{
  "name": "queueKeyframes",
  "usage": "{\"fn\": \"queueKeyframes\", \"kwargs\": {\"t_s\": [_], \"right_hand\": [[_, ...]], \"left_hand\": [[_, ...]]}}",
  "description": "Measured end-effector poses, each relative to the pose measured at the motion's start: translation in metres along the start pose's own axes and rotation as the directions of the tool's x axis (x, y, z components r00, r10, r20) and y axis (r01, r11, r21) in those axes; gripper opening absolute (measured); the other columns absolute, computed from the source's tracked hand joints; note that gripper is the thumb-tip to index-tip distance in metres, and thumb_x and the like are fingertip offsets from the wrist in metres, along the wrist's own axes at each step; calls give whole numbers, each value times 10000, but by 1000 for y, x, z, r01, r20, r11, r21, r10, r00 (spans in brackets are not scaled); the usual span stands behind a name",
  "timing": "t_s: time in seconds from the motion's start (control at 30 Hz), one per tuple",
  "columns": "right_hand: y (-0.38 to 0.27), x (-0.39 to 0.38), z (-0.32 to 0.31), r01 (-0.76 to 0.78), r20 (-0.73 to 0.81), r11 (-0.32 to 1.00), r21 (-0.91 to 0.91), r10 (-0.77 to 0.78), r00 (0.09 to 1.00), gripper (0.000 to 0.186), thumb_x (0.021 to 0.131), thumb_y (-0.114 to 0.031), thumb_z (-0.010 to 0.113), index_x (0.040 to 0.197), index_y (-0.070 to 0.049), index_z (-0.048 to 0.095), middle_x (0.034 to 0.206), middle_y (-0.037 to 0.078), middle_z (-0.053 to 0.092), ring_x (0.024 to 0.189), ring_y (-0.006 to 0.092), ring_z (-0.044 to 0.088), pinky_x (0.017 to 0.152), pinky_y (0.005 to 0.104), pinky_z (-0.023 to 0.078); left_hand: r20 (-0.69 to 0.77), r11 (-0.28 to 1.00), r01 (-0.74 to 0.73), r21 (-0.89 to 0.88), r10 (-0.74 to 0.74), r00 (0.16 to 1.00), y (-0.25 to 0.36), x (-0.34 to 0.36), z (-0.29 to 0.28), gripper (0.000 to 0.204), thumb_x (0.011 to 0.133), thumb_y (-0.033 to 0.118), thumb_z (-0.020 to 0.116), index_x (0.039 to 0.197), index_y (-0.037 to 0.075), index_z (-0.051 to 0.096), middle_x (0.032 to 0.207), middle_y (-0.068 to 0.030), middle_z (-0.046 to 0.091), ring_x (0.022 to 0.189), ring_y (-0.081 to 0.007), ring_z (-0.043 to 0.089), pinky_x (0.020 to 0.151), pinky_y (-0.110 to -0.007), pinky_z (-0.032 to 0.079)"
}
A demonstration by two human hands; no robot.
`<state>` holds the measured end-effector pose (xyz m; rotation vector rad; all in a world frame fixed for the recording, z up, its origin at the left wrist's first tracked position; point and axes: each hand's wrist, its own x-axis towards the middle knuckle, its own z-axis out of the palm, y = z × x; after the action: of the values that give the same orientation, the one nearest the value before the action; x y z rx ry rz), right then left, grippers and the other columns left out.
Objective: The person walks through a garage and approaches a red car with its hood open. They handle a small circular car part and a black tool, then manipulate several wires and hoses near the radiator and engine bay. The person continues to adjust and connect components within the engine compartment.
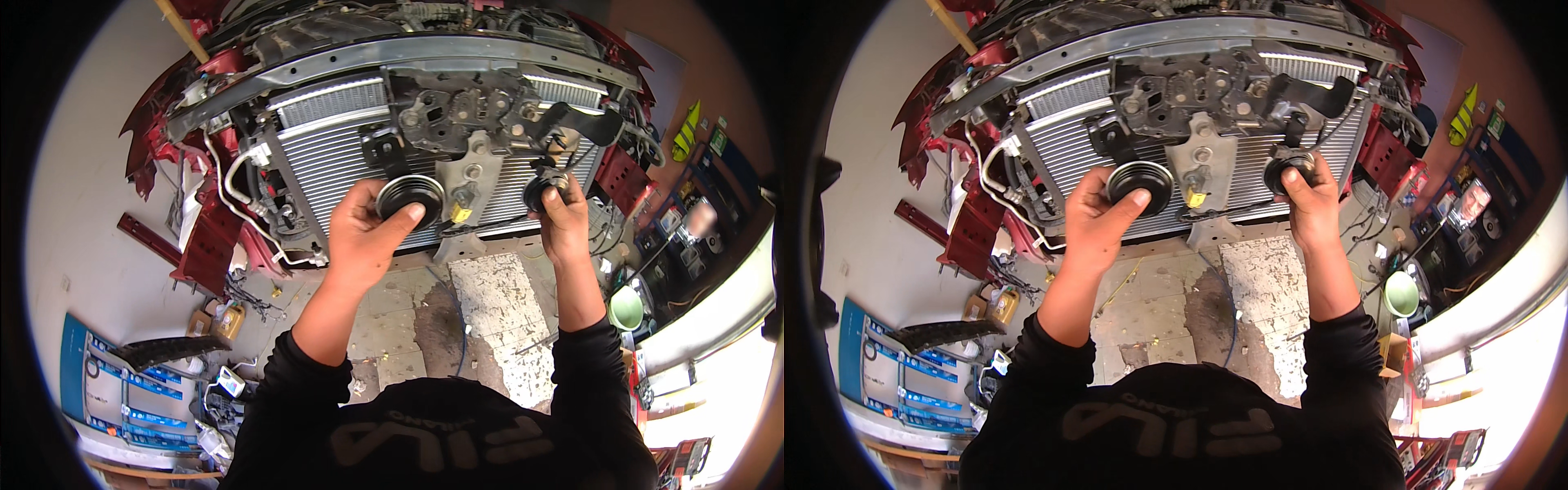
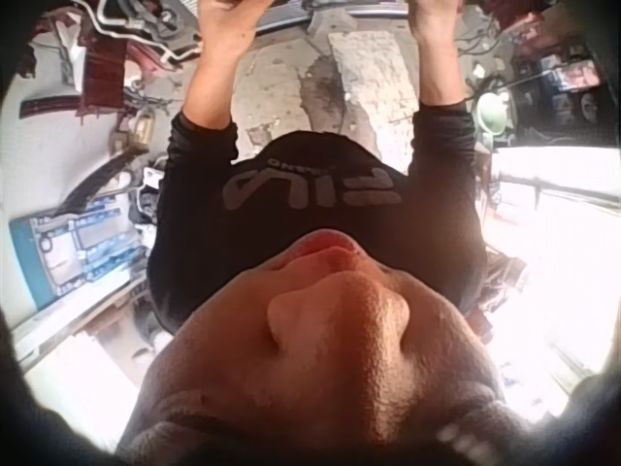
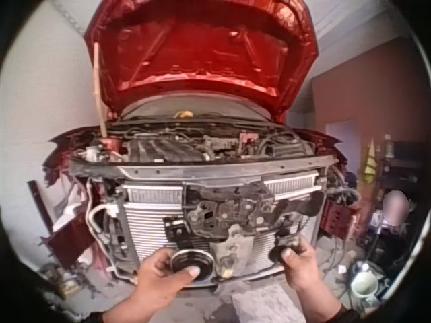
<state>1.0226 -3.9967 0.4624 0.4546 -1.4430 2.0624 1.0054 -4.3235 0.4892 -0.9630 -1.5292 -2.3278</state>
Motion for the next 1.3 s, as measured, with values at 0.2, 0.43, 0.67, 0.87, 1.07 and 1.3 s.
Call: {"fn": "queueKeyframes", "kwargs": {"t_s": [0.2,0.43,0.67,0.87,1.07,1.3], "right_hand": [[1,-4,3,-8,18,999,42,7,1000,519,997,-339,834,1378,-65,610,1121,-8,695,922,96,634,713,264,513],[-2,-5,3,-40,-9,999,17,40,999,488,996,-365,832,1323,-74,616,1079,-19,663,904,104,597,687,282,484],[-3,-5,-2,-34,38,999,-14,35,999,392,1013,-363,811,1259,-134,610,1096,-11,672,937,124,625,704,306,492],[-6,-3,-6,-31,73,999,-29,33,997,440,1012,-381,809,1294,-130,583,1054,-15,656,932,127,617,711,326,481],[-8,-5,-6,-23,70,999,-33,25,997,471,999,-401,817,1295,-121,581,1055,-16,661,916,125,618,708,328,483],[-10,-4,-5,-39,70,998,-42,42,997,456,1006,-394,808,1288,-112,585,1058,-7,665,911,138,630,696,328,488]], "left_hand": [[-38,999,0,33,2,999,3,-4,7,231,974,-11,805,1154,-35,661,1059,-89,763,941,-109,716,823,-272,593],[-76,999,33,44,-30,997,6,-9,12,239,970,40,814,1135,-30,658,1033,-78,741,885,-88,686,741,-261,568],[-134,992,3,127,14,991,-7,-9,12,336,895,106,874,1140,-10,676,976,-76,757,877,-106,718,746,-286,580],[-69,984,-100,150,111,991,-6,-4,8,374,914,117,861,1217,-9,682,1053,-108,778,955,-135,744,803,-300,595],[63,981,-93,171,84,994,-9,-3,-8,444,960,54,825,1343,-38,621,1157,-91,728,1086,-137,698,934,-321,567],[170,794,-466,390,435,884,7,9,-23,490,818,160,933,1211,-10,694,1012,-124,744,883,-231,750,774,-369,582]]}}
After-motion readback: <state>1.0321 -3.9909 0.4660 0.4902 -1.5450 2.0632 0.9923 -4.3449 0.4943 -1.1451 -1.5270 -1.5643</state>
